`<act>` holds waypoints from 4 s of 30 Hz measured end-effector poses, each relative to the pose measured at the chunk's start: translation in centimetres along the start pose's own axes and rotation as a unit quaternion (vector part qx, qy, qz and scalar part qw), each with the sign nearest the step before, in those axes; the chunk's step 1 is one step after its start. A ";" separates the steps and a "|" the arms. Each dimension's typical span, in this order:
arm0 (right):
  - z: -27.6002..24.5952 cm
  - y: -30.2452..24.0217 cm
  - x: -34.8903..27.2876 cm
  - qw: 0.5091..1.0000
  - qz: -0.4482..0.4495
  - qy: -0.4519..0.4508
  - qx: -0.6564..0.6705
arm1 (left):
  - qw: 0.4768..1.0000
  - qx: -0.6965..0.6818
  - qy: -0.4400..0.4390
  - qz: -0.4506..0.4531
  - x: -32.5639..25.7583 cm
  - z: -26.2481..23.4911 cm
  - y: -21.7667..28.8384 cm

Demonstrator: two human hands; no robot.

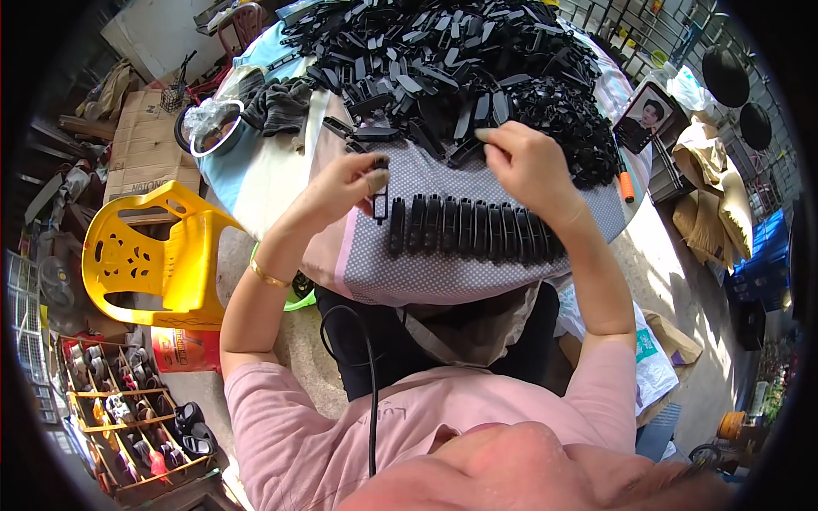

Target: Assembling small black plastic components by hand on a workbench.

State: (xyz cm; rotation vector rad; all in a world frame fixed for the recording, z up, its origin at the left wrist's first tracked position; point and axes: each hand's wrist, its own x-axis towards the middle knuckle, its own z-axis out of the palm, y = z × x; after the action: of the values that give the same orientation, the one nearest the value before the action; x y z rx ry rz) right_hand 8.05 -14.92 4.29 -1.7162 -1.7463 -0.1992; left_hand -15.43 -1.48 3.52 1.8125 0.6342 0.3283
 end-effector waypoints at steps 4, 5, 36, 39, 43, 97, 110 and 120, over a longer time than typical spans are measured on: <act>0.8 4.1 -0.6 0.987 0.022 -0.117 -0.112 | 0.997 0.065 -0.003 -0.037 -1.2 0.7 -2.2; 1.3 4.3 -0.9 0.986 0.021 -0.119 -0.111 | 0.994 0.099 0.013 -0.038 -1.4 1.0 -2.4; 0.9 1.6 -1.9 0.948 0.125 0.013 0.292 | 0.932 0.280 0.076 0.216 6.3 1.1 -0.5; 0.8 1.2 -1.7 0.900 0.165 0.023 0.404 | 0.953 0.150 0.090 0.247 7.6 4.6 1.4; 1.0 0.8 -1.3 0.963 0.049 0.074 0.256 | 0.993 -0.040 0.008 0.115 8.5 7.0 2.0; 1.1 5.0 -2.5 0.981 0.031 -0.109 -0.158 | 0.959 0.276 0.071 0.010 -1.7 2.1 -1.1; 1.3 4.5 -2.0 0.965 -0.021 -0.161 -0.205 | 0.937 0.327 0.117 0.032 -2.7 0.4 -1.0; 1.2 4.3 -1.9 0.970 0.025 -0.181 -0.158 | 0.927 0.365 0.072 0.040 -4.2 1.5 -1.1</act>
State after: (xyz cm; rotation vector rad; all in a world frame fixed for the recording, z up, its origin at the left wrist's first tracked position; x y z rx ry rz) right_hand 11.47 -15.36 0.90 -2.1320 -2.0124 -0.1544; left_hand -18.37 -4.81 2.39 2.5496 0.8612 0.3012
